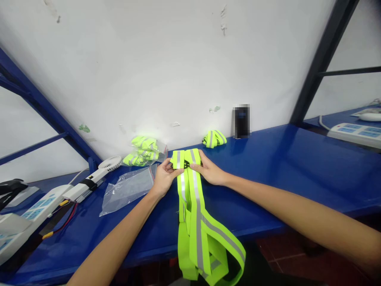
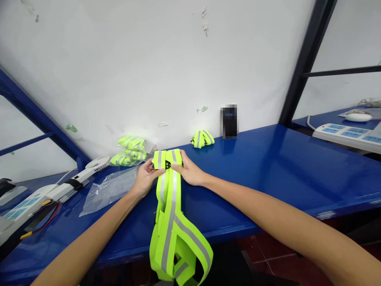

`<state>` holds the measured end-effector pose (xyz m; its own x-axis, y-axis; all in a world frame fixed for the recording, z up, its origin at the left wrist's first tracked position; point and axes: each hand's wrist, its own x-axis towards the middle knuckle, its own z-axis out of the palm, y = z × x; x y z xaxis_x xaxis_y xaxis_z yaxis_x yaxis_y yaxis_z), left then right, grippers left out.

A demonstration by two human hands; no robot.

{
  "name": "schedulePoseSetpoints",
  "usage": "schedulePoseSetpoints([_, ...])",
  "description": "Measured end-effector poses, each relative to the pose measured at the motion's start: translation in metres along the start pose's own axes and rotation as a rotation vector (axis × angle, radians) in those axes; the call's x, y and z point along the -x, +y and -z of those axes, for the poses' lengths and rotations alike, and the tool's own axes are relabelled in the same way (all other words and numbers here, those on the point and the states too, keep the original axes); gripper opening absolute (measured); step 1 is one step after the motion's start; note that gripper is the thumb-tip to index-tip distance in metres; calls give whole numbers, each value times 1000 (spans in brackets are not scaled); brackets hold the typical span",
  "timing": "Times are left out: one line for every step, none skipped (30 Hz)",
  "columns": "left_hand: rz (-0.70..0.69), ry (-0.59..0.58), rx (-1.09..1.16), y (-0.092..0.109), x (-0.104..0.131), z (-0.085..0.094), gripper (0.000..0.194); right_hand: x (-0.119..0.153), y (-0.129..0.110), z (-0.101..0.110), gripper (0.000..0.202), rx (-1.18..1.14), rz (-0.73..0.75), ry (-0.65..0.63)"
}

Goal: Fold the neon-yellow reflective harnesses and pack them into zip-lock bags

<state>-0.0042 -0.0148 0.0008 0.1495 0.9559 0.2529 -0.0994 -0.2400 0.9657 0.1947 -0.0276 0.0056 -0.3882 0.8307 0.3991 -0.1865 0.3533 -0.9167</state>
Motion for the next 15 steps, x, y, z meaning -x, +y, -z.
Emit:
schedulePoseSetpoints([7, -3, -6, 0, 0, 0, 58, 0, 0, 1, 47, 15, 9, -4])
schedulePoseSetpoints([10, -5, -12, 1, 0, 0, 58, 0, 0, 2, 49, 26, 15, -9])
schedulePoseSetpoints([9, -8, -20, 1, 0, 0, 57, -1, 1, 3, 50, 32, 21, -13])
schedulePoseSetpoints([4, -12, -28, 1, 0, -1, 56, -1, 1, 3, 52, 32, 27, -18])
schedulePoseSetpoints([-5, -16, -35, 2, 0, -2, 56, -1, 2, 4, 52, 28, 32, -26])
schedulePoseSetpoints([-16, -23, -36, 1, 0, -3, 56, -1, 2, 4, 53, 22, 37, -31])
schedulePoseSetpoints([-29, -31, -30, 1, 1, -5, 57, -1, 3, 5, 54, 15, 42, -30])
schedulePoseSetpoints([-40, -40, -20, 0, 1, -6, 58, -1, 4, 5, 55, 4, 45, -24])
schedulePoseSetpoints([-47, -49, -6, 0, 2, -8, 59, -1, 5, 4, 55, -13, 43, -15])
schedulePoseSetpoints([-48, -56, 10, -1, 2, -9, 58, -1, 6, 4, 55, -34, 32, -6])
schedulePoseSetpoints([-43, -61, 27, -2, 2, -10, 56, -1, 6, 4, 54, -57, 13, 3])
schedulePoseSetpoints([-31, -63, 43, -3, 2, -11, 54, -1, 7, 3, 54, -77, -14, 11])
schedulePoseSetpoints([-18, -62, 58, -3, 2, -11, 52, -1, 7, 2, 54, -96, -53, 14])
schedulePoseSetpoints([-6, -59, 74, -3, 2, -11, 50, -1, 6, 1, 55, -119, -99, 11])
schedulePoseSetpoints([1, -52, 90, -4, 2, -11, 48, 0, 5, 0, 55, -152, -148, 6])
